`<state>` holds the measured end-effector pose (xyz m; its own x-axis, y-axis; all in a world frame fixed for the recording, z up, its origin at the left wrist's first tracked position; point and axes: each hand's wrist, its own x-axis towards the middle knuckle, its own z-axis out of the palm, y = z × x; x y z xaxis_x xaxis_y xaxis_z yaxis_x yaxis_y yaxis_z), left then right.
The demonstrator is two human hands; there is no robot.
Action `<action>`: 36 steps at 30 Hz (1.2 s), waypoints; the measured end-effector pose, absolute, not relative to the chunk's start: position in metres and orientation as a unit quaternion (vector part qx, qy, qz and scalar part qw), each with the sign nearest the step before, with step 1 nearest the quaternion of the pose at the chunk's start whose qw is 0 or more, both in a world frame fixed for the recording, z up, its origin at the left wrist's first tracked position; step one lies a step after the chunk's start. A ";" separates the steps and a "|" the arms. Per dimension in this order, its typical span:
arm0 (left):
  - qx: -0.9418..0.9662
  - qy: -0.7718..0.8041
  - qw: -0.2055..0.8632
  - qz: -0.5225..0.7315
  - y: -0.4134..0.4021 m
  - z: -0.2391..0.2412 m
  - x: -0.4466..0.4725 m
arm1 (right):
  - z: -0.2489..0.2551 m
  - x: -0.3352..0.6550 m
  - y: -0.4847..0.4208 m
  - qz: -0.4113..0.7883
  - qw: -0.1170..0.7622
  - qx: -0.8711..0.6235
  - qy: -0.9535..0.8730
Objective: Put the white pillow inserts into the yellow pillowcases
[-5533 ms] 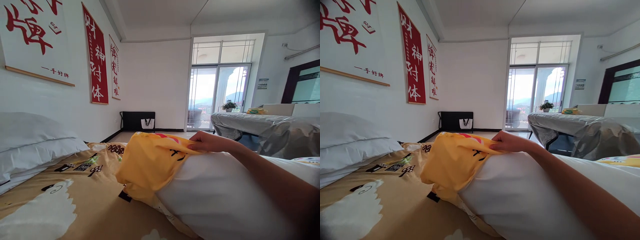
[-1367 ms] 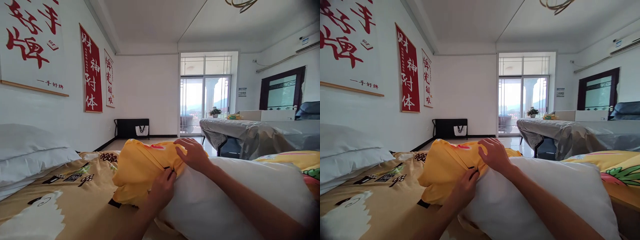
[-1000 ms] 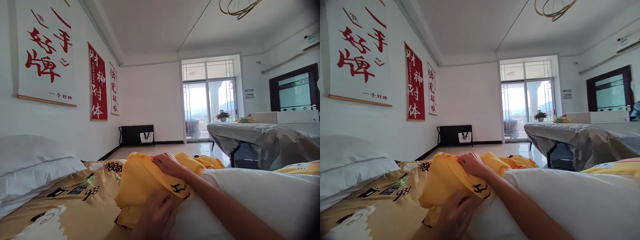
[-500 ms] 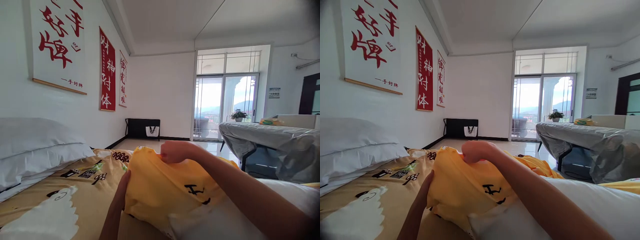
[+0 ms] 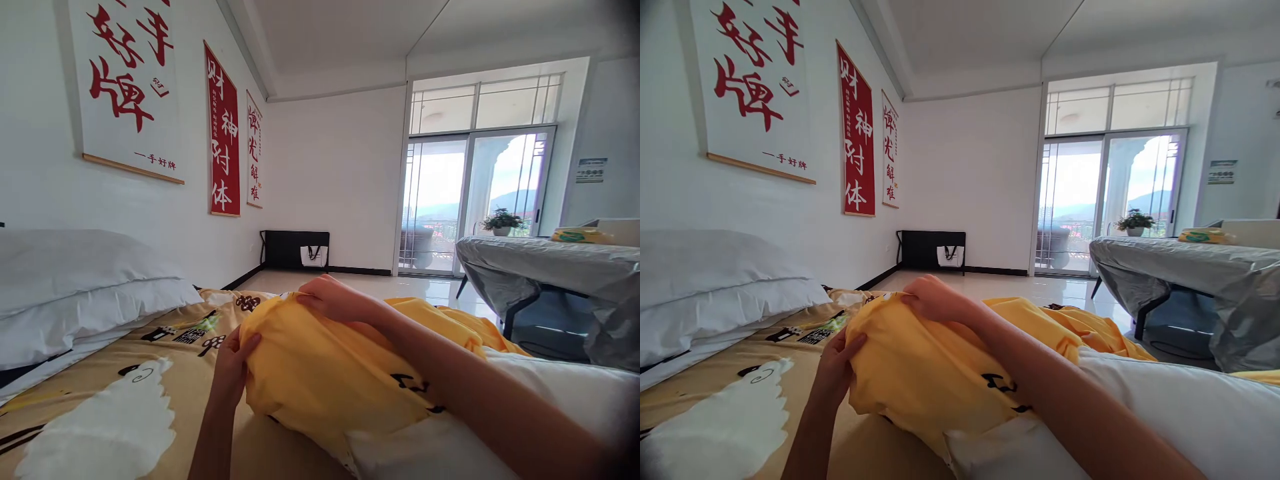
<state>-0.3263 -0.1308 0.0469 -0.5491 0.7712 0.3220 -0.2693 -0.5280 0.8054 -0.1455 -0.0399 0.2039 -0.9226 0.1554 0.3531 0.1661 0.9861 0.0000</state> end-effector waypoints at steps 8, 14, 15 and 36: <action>0.357 0.441 -0.078 0.820 -0.164 0.056 -0.292 | 0.212 -0.134 -0.031 0.026 0.144 -0.108 -0.983; 0.683 0.337 -0.044 0.647 -0.171 0.052 -0.274 | 0.221 -0.122 -0.033 0.098 0.084 -0.150 -0.980; 0.671 0.329 -0.029 0.664 -0.167 0.051 -0.278 | 0.221 -0.121 -0.034 0.113 0.076 -0.152 -0.979; 0.489 0.298 0.065 0.817 -0.145 0.049 -0.320 | 0.221 -0.118 -0.078 0.105 0.024 -0.087 -0.990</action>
